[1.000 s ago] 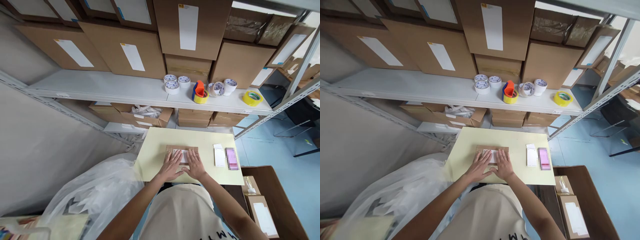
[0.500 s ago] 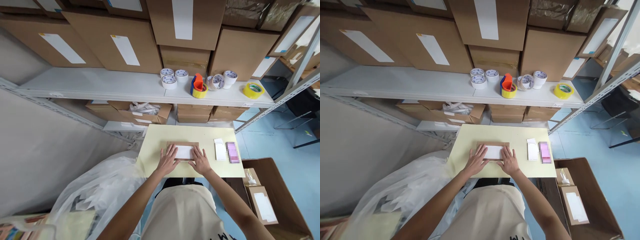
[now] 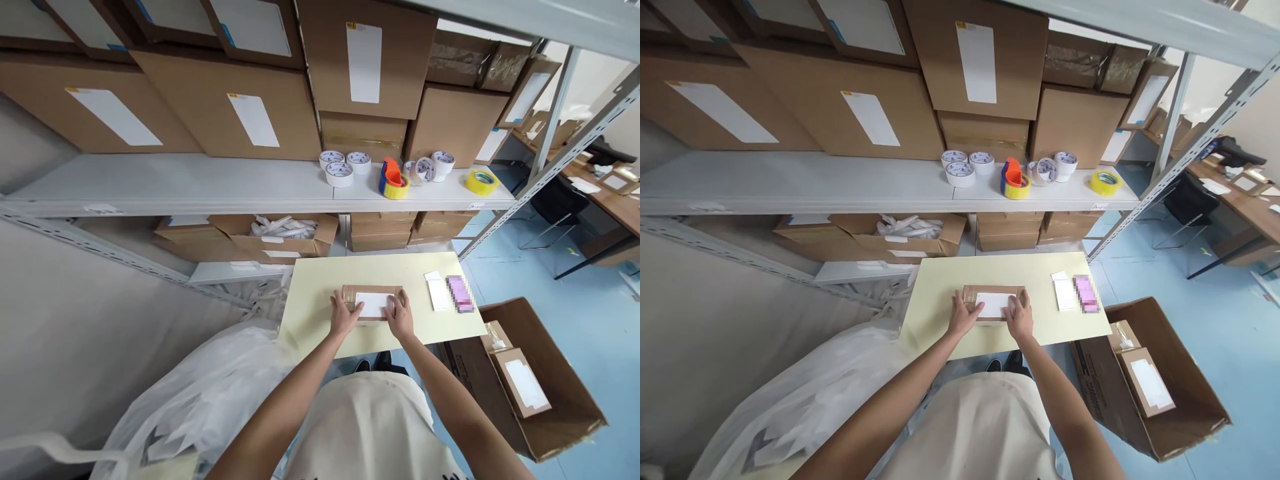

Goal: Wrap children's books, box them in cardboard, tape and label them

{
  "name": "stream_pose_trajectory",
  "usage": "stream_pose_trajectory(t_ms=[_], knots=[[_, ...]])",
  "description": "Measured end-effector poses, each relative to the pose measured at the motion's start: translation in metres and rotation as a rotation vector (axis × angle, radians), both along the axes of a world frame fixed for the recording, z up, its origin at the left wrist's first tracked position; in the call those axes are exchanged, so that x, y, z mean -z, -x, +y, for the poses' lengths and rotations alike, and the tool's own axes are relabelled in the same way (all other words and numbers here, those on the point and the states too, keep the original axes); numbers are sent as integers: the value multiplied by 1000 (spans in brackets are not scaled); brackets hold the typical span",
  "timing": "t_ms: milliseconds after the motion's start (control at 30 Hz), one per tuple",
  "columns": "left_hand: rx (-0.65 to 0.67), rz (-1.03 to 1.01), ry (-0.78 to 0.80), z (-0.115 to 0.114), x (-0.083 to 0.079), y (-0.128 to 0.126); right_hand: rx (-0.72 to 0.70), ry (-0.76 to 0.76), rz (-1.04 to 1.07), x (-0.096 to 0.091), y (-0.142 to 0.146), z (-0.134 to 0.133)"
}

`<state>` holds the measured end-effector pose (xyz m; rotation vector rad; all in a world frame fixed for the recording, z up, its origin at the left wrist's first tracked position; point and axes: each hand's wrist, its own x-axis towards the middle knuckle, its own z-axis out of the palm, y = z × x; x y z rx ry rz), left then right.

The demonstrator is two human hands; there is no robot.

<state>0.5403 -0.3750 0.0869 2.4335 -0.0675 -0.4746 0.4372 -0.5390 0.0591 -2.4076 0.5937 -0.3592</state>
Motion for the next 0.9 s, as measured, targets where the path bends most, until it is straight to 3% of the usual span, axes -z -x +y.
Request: stream_pose_trajectory(t_ms=[300, 500, 700, 900], knots=[[-7, 24, 255, 12, 14, 15, 407, -164, 52, -14, 23, 3], [-72, -33, 352, 10, 7, 25, 487, -364, 15, -29, 35, 1], [57, -67, 429, -32, -19, 43, 611, -433, -203, -52, 92, -19], [355, -19, 480, -108, -33, 87, 778, -331, -338, -66, 172, -58]])
